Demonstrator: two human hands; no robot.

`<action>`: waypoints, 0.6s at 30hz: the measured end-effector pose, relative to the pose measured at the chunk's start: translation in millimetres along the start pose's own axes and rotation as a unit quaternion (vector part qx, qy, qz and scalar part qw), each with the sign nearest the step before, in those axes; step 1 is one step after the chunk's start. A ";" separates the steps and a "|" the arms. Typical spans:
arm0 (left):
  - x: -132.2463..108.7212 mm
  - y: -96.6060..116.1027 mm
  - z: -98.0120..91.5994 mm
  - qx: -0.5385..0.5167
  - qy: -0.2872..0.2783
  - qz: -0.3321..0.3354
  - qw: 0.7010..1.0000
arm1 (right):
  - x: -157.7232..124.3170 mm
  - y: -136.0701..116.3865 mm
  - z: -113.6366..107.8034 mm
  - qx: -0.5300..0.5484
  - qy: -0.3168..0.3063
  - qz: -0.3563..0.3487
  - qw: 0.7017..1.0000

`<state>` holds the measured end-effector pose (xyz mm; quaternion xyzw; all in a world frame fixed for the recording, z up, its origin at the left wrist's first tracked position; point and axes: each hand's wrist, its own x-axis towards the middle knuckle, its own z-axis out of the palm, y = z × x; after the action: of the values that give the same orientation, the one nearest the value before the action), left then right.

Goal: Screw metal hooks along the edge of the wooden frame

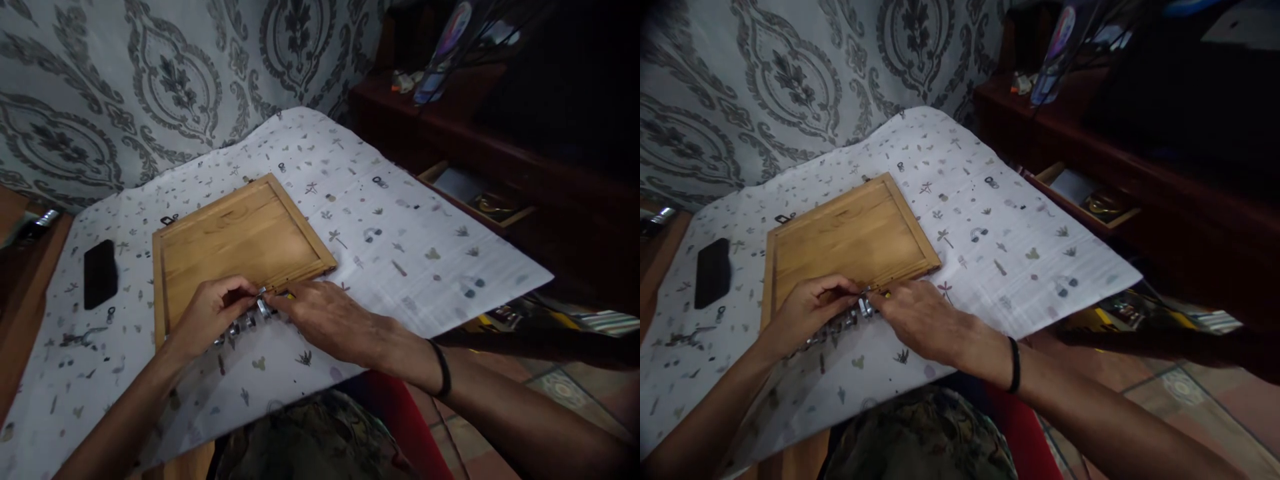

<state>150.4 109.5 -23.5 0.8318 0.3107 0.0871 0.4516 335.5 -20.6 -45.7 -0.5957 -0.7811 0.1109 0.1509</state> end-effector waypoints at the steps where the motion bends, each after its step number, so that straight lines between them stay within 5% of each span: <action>1: 0.3 2.0 -0.3 0.006 -0.002 0.001 1.000 | -0.1 0.0 -0.5 0.002 0.001 -0.001 1.000; 12: 0.1 11.2 -1.6 0.065 -0.020 -0.001 0.998 | -2.8 1.4 1.3 0.007 0.022 -0.003 1.000; 18: 2.5 4.2 -0.8 0.069 -0.022 -0.006 0.997 | -0.9 0.5 -5.2 -0.003 -0.018 0.000 1.000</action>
<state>153.9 109.9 -19.9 0.8612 0.3105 0.0441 0.4001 338.1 -21.4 -41.1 -0.5937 -0.7842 0.1192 0.1355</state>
